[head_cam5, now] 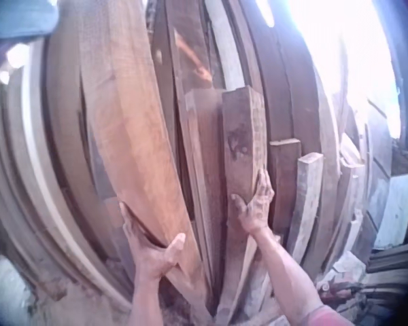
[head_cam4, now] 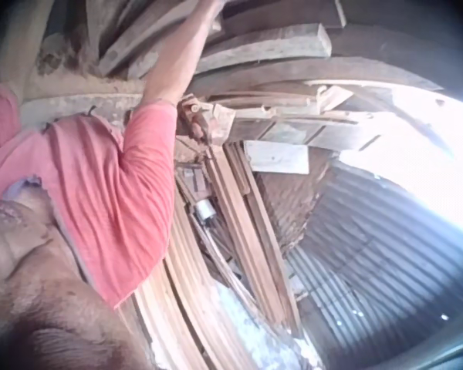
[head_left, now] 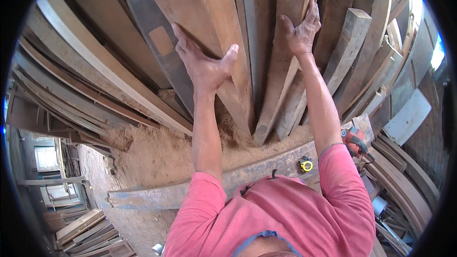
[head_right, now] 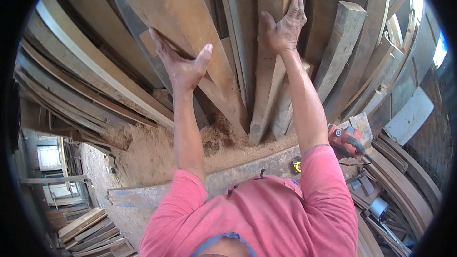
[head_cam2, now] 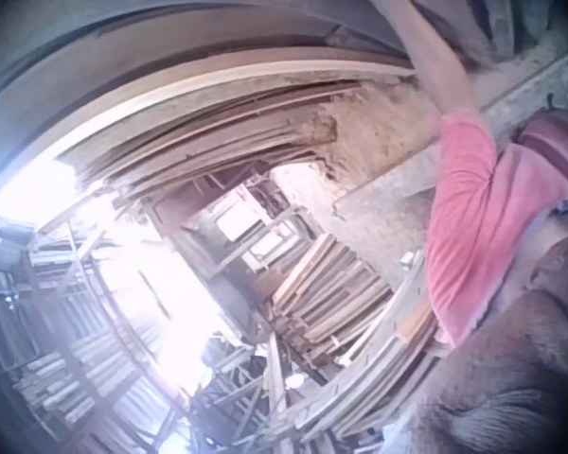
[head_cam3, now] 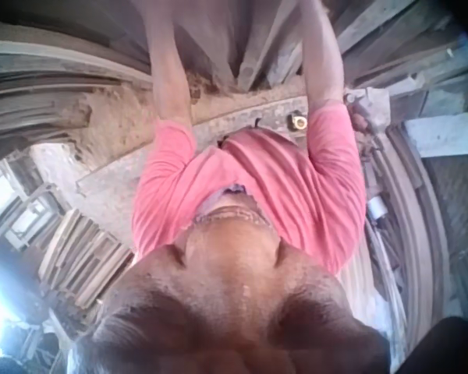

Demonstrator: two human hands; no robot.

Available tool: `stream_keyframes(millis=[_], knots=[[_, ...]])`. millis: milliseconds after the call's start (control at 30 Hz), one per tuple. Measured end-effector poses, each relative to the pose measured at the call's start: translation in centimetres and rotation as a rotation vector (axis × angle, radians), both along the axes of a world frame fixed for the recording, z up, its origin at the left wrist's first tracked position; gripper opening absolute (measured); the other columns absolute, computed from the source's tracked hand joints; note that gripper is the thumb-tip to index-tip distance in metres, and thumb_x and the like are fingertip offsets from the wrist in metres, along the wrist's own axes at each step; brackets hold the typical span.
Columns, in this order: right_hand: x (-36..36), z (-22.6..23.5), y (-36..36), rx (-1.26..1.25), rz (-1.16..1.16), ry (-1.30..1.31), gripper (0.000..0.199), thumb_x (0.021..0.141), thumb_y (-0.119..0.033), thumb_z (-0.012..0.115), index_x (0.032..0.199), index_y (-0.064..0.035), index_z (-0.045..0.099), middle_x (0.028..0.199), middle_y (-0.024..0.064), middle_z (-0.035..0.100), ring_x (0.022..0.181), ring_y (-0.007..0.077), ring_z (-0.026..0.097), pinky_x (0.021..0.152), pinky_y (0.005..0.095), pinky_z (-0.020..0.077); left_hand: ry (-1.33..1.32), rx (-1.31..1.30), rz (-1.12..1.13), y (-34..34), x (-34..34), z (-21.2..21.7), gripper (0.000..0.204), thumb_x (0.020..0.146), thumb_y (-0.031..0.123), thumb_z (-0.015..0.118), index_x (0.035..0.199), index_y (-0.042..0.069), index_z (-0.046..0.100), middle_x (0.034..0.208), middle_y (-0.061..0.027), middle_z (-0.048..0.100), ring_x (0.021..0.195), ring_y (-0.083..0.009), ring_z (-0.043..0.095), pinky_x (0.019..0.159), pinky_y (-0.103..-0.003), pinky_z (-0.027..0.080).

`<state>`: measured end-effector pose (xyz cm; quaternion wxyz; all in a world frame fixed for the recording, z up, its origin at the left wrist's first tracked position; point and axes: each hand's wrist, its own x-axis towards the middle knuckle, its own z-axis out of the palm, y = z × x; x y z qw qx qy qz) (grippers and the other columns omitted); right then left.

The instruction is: The person measures the width of a wooden plank using a tape measure and then rearranges other planks in a lumber yard.

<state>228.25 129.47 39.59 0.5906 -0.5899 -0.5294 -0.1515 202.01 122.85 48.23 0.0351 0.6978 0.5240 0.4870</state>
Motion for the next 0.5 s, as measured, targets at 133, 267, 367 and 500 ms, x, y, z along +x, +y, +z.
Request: stream_keyframes(millis=[133, 267, 367, 500], knots=[[1.3, 0.4, -1.1, -0.088, -0.013, -0.021, 0.098, 0.083, -0.047, 0.076, 0.152, 0.0043, 0.027, 0.152, 0.0287, 0.034, 0.144, 0.0416, 0.028, 0.117, 0.0501, 0.0231, -0.064, 0.029, -0.065, -4.5, -2.3, 0.1, 0.137, 0.063, 0.037, 0.086, 0.155, -0.006, -0.005, 0.153, -0.0334, 0.021, 0.139, -0.0449, 0.027, 0.118, -0.050, 0.027], [-3.6, 5.4, -7.2, -0.206, 0.164, 0.077, 0.086, 0.083, -0.041, 0.076, 0.144, 0.0064, 0.040, 0.144, 0.0297, 0.046, 0.136, 0.0442, 0.042, 0.113, 0.0512, 0.0348, -0.180, 0.042, -0.095, -8.1, -6.2, -0.4, 0.140, 0.063, 0.038, 0.086, 0.156, -0.003, -0.010, 0.156, -0.0313, 0.014, 0.147, -0.0426, 0.018, 0.120, -0.050, 0.022], [-10.5, 12.6, -14.3, -0.206, 0.722, 0.273, 0.092, 0.080, -0.043, 0.079, 0.148, 0.0011, 0.037, 0.146, 0.0262, 0.046, 0.135, 0.0396, 0.046, 0.110, 0.0477, 0.0407, -0.100, 0.055, -0.064, -10.8, -8.6, -0.1, 0.141, 0.065, 0.037, 0.086, 0.155, -0.002, -0.015, 0.156, -0.0314, 0.012, 0.147, -0.0420, 0.019, 0.120, -0.049, 0.022], [-17.7, 17.2, -17.9, -0.074, 0.914, 0.000, 0.101, 0.073, -0.038, 0.086, 0.149, 0.0008, 0.032, 0.141, 0.0252, 0.049, 0.129, 0.0383, 0.051, 0.107, 0.0479, 0.0450, -0.066, 0.172, -0.057, -12.3, -10.3, -0.6, 0.137, 0.067, 0.030, 0.085, 0.155, 0.000, -0.016, 0.154, -0.0348, 0.013, 0.143, -0.0462, 0.026, 0.117, -0.053, 0.027]])
